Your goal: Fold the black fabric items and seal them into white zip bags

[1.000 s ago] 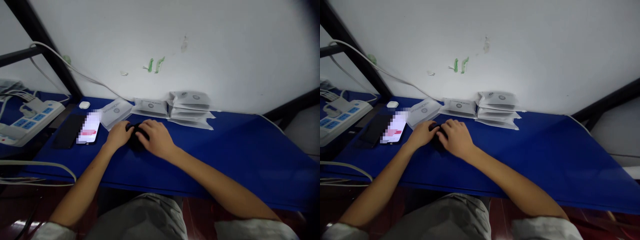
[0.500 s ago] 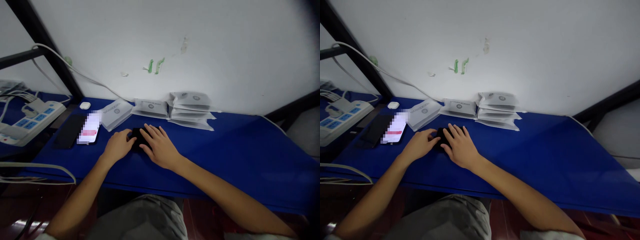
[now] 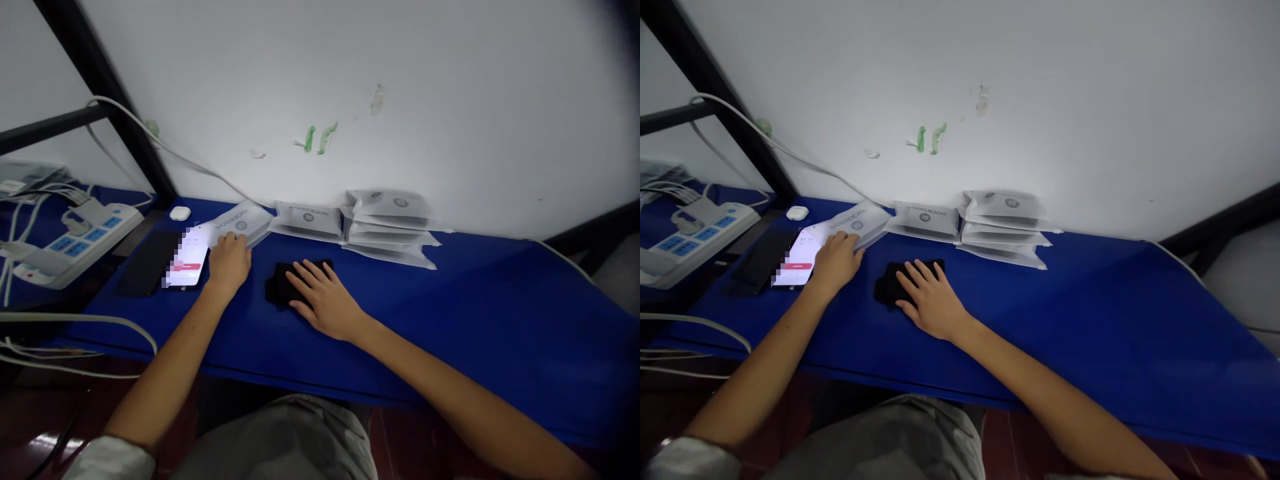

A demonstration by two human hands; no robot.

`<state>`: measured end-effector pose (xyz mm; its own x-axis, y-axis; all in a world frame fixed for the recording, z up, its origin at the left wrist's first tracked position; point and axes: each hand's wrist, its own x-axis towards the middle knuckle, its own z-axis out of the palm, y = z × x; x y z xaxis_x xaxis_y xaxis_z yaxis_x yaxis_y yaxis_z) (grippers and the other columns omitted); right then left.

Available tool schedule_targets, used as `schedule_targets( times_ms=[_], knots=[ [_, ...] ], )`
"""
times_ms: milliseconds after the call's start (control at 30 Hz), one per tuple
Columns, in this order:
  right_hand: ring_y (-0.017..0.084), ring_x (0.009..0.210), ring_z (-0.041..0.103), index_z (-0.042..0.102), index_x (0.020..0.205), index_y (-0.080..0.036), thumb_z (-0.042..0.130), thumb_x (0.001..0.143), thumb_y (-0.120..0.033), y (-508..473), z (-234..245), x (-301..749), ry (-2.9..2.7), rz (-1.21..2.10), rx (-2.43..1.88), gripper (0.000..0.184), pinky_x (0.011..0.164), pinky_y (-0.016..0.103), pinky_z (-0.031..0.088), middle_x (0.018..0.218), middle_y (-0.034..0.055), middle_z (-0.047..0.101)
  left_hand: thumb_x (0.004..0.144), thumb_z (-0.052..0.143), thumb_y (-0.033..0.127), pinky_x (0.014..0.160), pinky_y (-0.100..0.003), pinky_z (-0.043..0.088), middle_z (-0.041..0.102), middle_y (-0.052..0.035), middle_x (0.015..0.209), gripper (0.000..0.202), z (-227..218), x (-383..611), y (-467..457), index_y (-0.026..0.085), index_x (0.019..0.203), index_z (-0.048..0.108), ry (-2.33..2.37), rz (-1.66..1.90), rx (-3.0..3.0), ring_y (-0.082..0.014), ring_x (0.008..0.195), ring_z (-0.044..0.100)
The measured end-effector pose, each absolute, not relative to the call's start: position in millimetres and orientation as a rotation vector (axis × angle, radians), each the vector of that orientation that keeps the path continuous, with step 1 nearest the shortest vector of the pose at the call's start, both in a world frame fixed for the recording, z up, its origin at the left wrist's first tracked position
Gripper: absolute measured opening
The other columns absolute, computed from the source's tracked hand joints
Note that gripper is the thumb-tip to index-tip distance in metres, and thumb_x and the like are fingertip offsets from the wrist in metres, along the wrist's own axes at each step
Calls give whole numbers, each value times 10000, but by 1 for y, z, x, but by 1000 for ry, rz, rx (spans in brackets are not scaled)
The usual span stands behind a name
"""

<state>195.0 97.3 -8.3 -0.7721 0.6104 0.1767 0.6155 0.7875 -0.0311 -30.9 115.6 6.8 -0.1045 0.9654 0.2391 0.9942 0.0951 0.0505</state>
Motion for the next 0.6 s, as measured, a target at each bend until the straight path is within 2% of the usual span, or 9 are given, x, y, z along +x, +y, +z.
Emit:
schedule_targets(
  times_ms=[100, 233, 300, 433, 600],
  knots=[
    [317, 1383, 295, 373, 1428, -145, 380, 961, -419, 99, -10, 212, -2823, -60, -970, 542, 1083, 571, 294, 1487, 145, 368, 911, 385, 242, 760, -396, 499, 603, -150, 1073, 300, 6, -32, 117, 138, 1093, 600, -2326, -178, -1945, -297, 992, 572],
    [304, 1395, 276, 354, 1440, -157, 374, 962, -429, 100, -10, 236, -2841, -67, -1023, 550, 1092, 558, 288, 1495, 128, 359, 897, 438, 295, 792, -395, 475, 579, -164, 1127, 302, 8, -32, 119, 131, 1079, 613, -2320, -69, -1908, -316, 1075, 519],
    [301, 1398, 270, 350, 1441, -161, 361, 965, -431, 100, -10, 244, -2834, -67, -1051, 548, 1096, 558, 283, 1495, 124, 359, 895, 425, 265, 781, -393, 463, 582, -166, 1122, 288, 10, -32, 121, 134, 1056, 625, -2316, -60, -1878, -320, 1086, 508],
    [294, 1401, 266, 349, 1442, -172, 353, 964, -450, 100, -9, 250, -2821, -42, -1060, 553, 1098, 562, 278, 1497, 120, 355, 899, 336, 167, 714, -376, 445, 615, -161, 1036, 321, 14, -30, 119, 125, 992, 641, -2361, -68, -1812, -307, 1015, 548],
    [307, 1391, 287, 370, 1430, -161, 370, 942, -523, 98, -3, 254, -2852, -37, -1028, 608, 1080, 577, 302, 1486, 133, 371, 899, 342, 149, 656, -370, 434, 627, -133, 931, 296, 26, -22, 82, 128, 913, 637, -2259, -96, -1812, -296, 930, 583]
  ],
)
